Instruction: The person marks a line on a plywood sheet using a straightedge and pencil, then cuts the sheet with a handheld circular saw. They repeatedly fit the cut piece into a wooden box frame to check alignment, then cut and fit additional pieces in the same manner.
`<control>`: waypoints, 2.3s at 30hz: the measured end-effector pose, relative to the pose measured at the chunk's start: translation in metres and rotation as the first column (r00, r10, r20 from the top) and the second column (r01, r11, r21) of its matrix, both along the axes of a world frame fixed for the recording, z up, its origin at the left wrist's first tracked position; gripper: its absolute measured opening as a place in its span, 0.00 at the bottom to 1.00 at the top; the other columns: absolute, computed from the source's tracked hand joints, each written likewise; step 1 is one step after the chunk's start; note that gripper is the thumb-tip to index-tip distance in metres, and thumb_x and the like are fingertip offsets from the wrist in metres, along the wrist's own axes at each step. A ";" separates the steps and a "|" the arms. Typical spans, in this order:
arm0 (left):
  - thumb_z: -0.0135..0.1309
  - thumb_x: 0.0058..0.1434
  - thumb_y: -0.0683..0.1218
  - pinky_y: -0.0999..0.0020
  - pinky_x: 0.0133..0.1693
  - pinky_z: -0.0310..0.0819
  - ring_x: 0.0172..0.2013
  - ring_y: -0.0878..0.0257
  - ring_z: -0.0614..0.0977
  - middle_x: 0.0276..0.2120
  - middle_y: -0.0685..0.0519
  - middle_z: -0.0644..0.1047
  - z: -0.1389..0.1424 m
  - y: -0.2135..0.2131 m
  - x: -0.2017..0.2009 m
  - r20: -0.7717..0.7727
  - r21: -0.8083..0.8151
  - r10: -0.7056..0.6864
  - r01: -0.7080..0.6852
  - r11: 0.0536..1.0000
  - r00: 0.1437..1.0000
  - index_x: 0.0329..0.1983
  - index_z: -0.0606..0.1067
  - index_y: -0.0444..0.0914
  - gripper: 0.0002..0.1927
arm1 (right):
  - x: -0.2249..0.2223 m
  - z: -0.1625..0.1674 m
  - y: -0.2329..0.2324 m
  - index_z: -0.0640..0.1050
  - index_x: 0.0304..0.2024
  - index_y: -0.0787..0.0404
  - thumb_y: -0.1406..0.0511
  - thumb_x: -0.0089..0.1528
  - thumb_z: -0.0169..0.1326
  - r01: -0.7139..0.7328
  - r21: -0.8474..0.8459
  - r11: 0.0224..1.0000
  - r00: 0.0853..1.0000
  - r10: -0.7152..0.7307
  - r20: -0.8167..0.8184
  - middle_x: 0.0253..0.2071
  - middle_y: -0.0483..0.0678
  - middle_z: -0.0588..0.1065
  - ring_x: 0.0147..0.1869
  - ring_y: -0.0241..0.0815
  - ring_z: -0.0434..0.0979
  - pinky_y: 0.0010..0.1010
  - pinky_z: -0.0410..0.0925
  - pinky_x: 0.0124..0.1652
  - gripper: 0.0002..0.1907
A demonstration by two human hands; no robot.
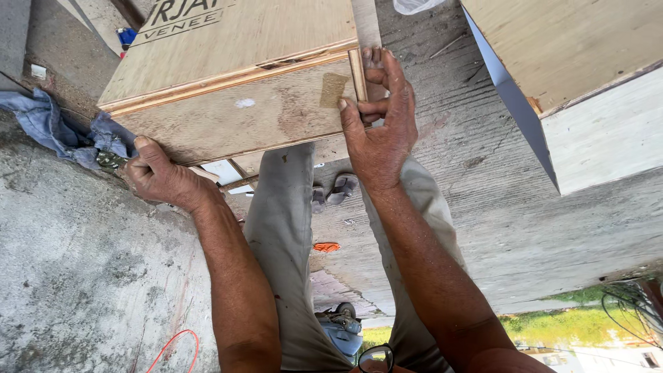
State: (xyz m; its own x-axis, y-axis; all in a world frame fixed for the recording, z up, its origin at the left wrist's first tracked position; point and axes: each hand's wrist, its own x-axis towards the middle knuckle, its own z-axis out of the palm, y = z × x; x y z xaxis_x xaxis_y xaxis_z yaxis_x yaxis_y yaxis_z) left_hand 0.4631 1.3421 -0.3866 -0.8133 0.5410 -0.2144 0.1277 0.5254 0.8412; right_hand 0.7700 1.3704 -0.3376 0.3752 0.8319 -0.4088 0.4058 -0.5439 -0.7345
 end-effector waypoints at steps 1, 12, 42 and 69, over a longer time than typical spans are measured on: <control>0.62 0.70 0.48 0.67 0.35 0.67 0.30 0.68 0.64 0.27 0.61 0.62 0.000 0.001 0.000 0.008 0.010 -0.005 0.005 1.000 1.000 0.24 0.60 0.43 0.25 | 0.000 0.000 0.002 0.59 0.75 0.57 0.70 0.67 0.66 0.000 0.031 1.000 1.000 -0.001 0.019 0.61 0.51 0.74 0.48 0.33 0.84 0.23 0.78 0.42 0.40; 0.61 0.71 0.48 0.69 0.33 0.64 0.30 0.69 0.63 0.25 0.61 0.63 -0.006 -0.009 -0.001 -0.023 -0.068 -0.006 0.004 0.998 1.000 0.25 0.63 0.41 0.22 | 0.004 -0.002 -0.007 0.58 0.77 0.56 0.74 0.67 0.64 -0.045 0.066 0.997 0.999 0.044 0.017 0.64 0.50 0.71 0.44 0.31 0.81 0.20 0.79 0.40 0.40; 0.65 0.66 0.46 0.72 0.35 0.65 0.33 0.70 0.66 0.33 0.59 0.67 -0.002 -0.005 0.021 0.079 -0.016 0.018 -0.017 1.000 0.997 0.27 0.68 0.40 0.18 | 0.009 -0.035 -0.020 0.59 0.77 0.60 0.80 0.68 0.51 -0.033 0.134 0.990 0.996 0.022 0.083 0.65 0.53 0.68 0.55 0.34 0.68 0.18 0.68 0.47 0.36; 0.63 0.65 0.41 0.76 0.41 0.78 0.37 0.70 0.77 0.38 0.54 0.79 0.316 -0.020 -0.060 0.689 0.381 -0.169 -0.155 0.911 0.704 0.47 0.75 0.33 0.11 | -0.053 0.252 -0.025 0.63 0.75 0.65 0.74 0.63 0.59 -0.113 -0.333 0.936 0.937 -0.010 -0.348 0.40 0.46 0.70 0.39 0.34 0.70 0.25 0.69 0.38 0.38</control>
